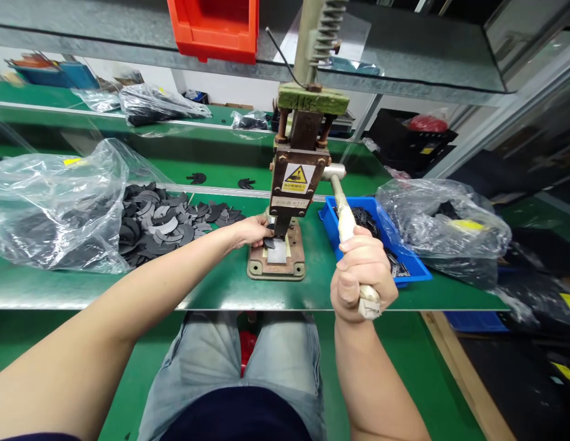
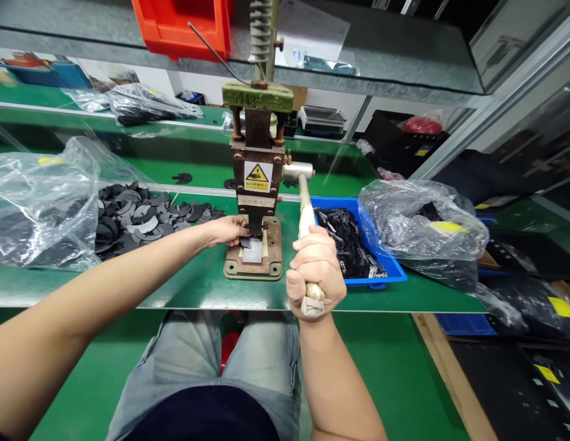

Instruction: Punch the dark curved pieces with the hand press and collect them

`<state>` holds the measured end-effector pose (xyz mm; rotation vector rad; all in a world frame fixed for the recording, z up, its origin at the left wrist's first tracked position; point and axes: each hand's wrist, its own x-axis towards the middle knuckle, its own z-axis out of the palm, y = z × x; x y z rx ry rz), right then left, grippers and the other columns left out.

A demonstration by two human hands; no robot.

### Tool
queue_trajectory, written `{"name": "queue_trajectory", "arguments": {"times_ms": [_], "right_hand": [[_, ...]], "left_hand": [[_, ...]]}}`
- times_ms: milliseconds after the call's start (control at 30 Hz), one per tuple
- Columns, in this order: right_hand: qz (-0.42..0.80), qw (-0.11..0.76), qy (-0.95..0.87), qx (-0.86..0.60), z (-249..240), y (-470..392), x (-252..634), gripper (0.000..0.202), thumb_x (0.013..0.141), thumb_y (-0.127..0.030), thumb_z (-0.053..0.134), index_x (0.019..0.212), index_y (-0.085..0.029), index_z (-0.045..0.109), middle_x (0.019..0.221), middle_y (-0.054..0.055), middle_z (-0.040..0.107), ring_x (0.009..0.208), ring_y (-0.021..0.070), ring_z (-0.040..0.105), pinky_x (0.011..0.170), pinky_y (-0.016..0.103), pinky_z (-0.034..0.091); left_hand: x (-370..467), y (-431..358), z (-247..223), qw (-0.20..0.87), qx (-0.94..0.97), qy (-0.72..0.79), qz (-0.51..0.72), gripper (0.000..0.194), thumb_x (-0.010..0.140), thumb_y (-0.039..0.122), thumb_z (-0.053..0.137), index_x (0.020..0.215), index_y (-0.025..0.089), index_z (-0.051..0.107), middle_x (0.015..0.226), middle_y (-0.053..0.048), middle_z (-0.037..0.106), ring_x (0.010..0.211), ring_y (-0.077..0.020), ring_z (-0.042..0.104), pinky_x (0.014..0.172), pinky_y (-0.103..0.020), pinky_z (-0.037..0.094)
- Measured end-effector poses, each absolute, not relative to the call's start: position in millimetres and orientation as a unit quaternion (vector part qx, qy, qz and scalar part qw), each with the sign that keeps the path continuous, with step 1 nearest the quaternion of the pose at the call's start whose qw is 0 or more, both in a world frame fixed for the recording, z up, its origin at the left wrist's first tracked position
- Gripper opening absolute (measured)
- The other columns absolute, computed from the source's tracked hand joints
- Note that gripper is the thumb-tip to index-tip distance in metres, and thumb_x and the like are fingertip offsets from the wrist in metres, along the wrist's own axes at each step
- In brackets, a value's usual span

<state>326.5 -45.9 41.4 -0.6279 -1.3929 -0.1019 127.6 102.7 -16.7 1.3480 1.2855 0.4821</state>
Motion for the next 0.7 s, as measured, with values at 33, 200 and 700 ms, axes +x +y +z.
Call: {"name": "queue_trajectory", "arguments": {"times_ms": [33,200,700], "right_hand": [[-0.047,0.721,-0.633,-0.278,42,-46,327,0.028,0.089,-0.039,0.067,0.067,-0.026,0.056,0.066,-0.003,0.06,0.078,0.0199,0.067,0.1,0.06,0.057],[-0.054,0.72,-0.644,-0.255,43,-43,330,0.029,0.088,-0.035,0.071,0.066,-0.024,0.056,0.067,-0.003,0.061,0.077,0.0198,0.066,0.098,0.06,0.057],[-0.063,0.727,-0.631,-0.263,43,-41,327,0.03,0.086,-0.034,0.07,0.063,-0.023,0.054,0.064,-0.002,0.058,0.075,0.0199,0.066,0.097,0.059,0.057]], "left_hand": [[128,101,-15,0.571,0.578,0.545,0.204,0.03,0.077,0.029,0.09,0.081,0.019,0.062,0.048,0.006,0.052,0.037,-0.009,0.047,0.04,-0.021,0.033],[106,106,1,0.584,0.627,0.463,0.226,0.027,0.077,0.031,0.088,0.081,0.017,0.065,0.064,0.001,0.063,0.051,-0.0096,0.055,0.049,-0.021,0.04],[14,148,-34,0.07,0.83,0.55,0.063,0.043,0.086,0.049,0.074,0.12,0.022,0.073,0.126,-0.013,0.075,0.121,-0.0346,0.065,0.101,-0.04,0.048]]}}
